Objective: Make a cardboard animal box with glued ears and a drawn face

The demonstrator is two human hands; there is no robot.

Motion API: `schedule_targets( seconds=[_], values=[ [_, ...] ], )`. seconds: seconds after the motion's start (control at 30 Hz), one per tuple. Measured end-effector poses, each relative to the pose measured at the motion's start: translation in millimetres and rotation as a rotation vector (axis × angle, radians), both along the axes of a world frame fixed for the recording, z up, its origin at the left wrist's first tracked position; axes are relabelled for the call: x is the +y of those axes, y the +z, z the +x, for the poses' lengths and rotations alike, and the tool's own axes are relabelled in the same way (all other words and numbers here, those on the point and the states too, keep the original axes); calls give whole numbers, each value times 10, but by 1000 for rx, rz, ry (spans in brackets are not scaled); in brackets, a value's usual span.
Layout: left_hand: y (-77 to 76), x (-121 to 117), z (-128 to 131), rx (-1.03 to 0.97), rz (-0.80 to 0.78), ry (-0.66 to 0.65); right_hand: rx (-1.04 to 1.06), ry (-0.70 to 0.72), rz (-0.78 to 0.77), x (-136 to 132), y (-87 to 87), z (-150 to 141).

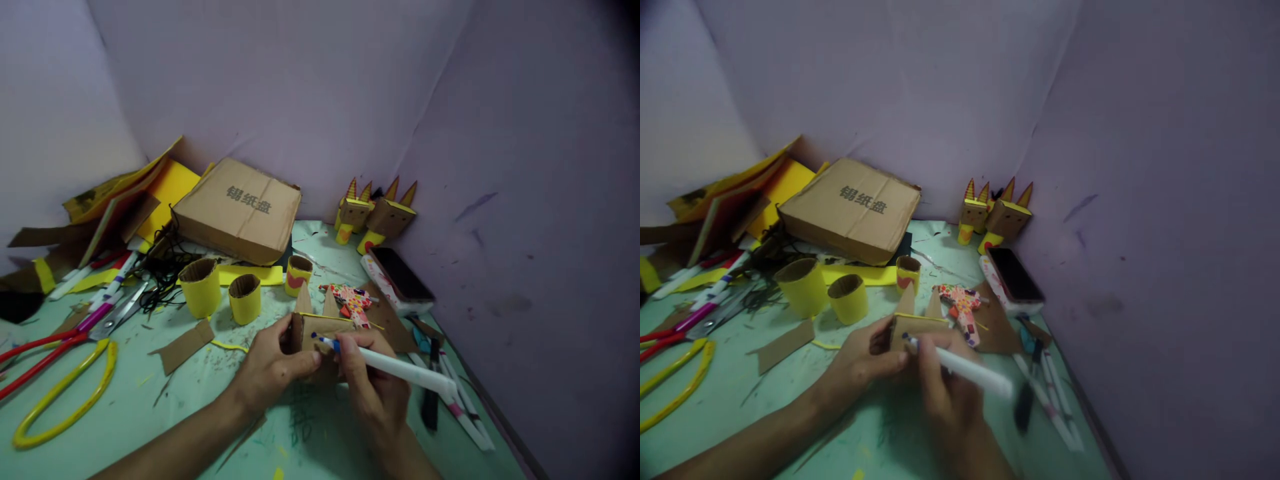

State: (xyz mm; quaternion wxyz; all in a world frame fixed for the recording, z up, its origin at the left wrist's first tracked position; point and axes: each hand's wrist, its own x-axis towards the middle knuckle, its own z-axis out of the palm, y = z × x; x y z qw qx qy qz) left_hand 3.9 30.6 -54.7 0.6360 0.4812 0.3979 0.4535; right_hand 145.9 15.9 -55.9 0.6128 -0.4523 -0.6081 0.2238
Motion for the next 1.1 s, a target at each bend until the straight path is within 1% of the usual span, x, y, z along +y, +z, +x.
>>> schedule_targets(
  seconds=[0.13,0.23,0.57,0.73,0.83,1.0,1.1],
  values=[
    [-20,3,-6,-34,23,-19,-29,17,-36,27,-65,23],
    [-33,3,-13,-4,39,-12,-58,48,-49,32,-87,39],
    [-25,-14,-16,68,36,15,-139,26,-64,48,-66,43],
    [0,-29,-15,45,16,25,-172,14,-37,40,-46,32],
    [10,-23,-3,15,7,21,-116,-1,-82,22,-37,7],
    [15,-13,-2,24,19,15,36,-88,-179,-4,-12,-54],
    [17,-21,-4,17,13,15,61,-87,-194,-6,5,-72]
  ],
)
